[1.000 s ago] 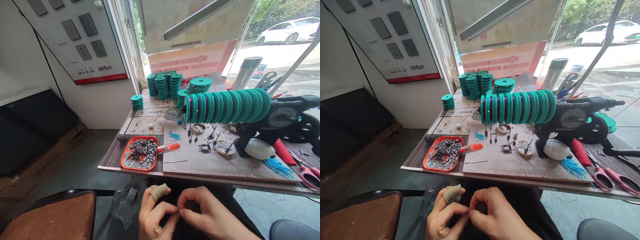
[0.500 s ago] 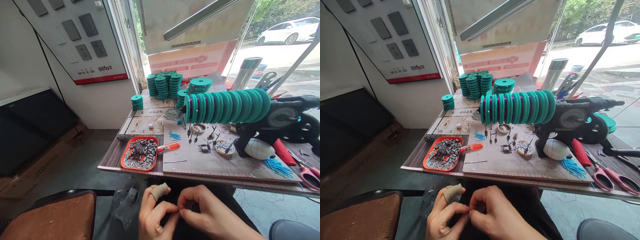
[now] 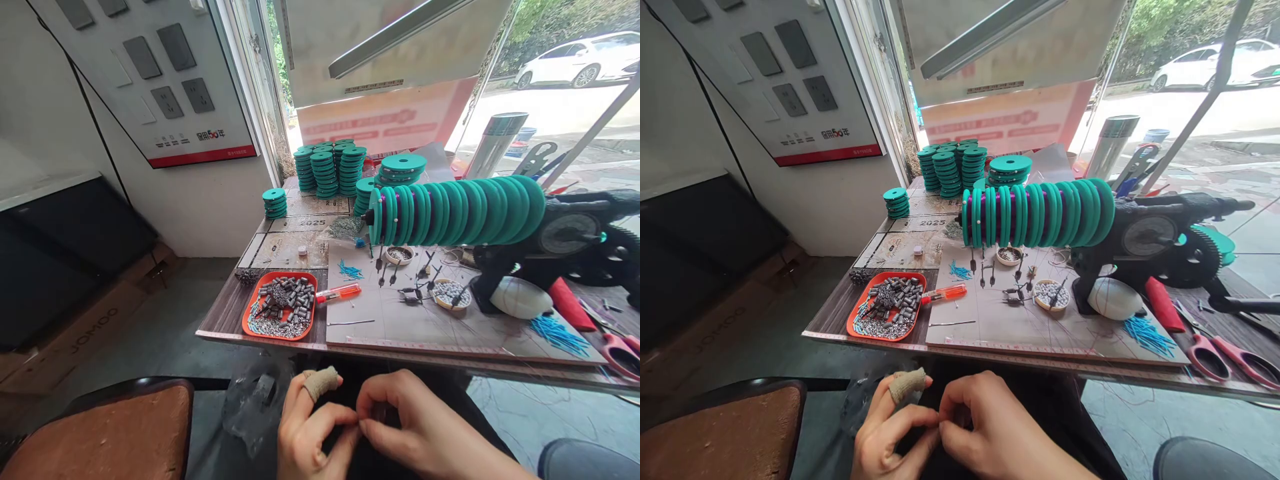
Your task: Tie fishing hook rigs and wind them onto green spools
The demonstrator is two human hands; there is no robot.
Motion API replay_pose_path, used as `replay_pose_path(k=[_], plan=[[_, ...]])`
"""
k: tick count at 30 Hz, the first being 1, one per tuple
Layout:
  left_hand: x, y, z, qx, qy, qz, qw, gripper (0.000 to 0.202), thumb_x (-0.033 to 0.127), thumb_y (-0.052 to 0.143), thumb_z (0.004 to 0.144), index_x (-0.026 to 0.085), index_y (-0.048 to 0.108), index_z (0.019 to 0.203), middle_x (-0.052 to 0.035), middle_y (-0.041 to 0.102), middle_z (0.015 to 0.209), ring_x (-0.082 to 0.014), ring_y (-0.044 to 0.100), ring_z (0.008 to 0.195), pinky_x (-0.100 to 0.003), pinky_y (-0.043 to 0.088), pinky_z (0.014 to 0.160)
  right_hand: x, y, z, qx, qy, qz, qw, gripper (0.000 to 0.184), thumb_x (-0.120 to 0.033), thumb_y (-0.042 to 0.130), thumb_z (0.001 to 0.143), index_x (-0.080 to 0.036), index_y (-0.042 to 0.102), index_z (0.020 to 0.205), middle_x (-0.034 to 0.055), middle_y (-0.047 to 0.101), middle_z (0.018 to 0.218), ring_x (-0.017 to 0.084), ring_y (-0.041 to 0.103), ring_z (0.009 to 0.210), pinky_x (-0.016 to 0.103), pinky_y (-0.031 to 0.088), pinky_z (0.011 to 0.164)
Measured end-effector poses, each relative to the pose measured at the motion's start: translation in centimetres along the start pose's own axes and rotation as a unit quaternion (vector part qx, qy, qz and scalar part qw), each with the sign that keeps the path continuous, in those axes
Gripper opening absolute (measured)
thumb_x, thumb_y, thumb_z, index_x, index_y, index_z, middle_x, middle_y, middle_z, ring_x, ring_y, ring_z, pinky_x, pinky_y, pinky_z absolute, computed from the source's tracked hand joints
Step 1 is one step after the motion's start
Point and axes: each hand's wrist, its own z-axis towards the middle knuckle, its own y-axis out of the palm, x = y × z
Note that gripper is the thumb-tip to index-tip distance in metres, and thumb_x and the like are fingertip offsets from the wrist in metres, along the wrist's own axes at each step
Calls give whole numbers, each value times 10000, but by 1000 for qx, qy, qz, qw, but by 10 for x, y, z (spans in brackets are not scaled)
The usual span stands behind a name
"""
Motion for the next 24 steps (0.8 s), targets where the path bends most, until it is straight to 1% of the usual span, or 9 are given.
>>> replay_pose_path(k=[5,8,10,12,14,16,20,24], plan=[[-4,1,-3,-9,3,5,1000,94,144,649,726,230,644,689,-34,620,995,-207,518,952,-315,457,804,0,2,-1,3,-19,-40,999,143,-122,502,687,-117,645,692,20,599,636,107,487,592,185,301,529],[-4,-1,0,-6,32,19,999,98,133,655,712,228,645,691,-35,627,985,-197,533,932,-295,475,781,0,3,-1,6,-39,-82,996,132,-133,515,719,-129,647,709,24,620,663,107,494,593,190,307,543],[-1,-4,6,-1,57,29,998,94,131,665,707,221,644,687,-30,646,916,-181,561,873,-271,492,741,1,4,-1,8,-52,-119,992,134,-132,511,740,-131,642,715,27,619,669,106,486,579,196,302,536],[4,-7,12,-7,72,37,997,86,139,669,717,204,636,673,-19,652,784,-158,585,766,-244,504,662,2,5,-1,10,-68,-152,986,144,-135,499,764,-131,635,719,33,613,673,106,482,566,200,297,526],[8,-9,18,-19,78,48,996,98,154,657,741,188,622,656,-3,626,651,-141,580,652,-233,492,575,4,6,-2,14,-77,-173,982,166,-144,484,792,-134,632,718,36,610,675,109,490,562,203,297,520],[10,-11,20,-21,82,67,994,125,174,639,764,182,611,642,11,601,580,-133,565,581,-241,473,531,6,6,-2,16,-75,-181,981,174,-150,484,807,-138,635,723,38,618,688,114,511,577,203,304,525],[10,-12,20,-22,95,83,992,129,184,631,769,186,613,641,23,598,557,-124,557,542,-247,459,523,9,7,-2,27,-65,-175,982,176,-156,496,820,-149,650,738,35,642,720,123,555,616,202,324,550],[10,-12,19,-36,80,79,993,114,96,689,673,179,618,640,21,601,562,-128,559,556,-240,464,528,12,9,-2,43,-66,-156,985,148,-119,537,785,-158,661,715,15,649,695,118,570,610,193,331,554]])
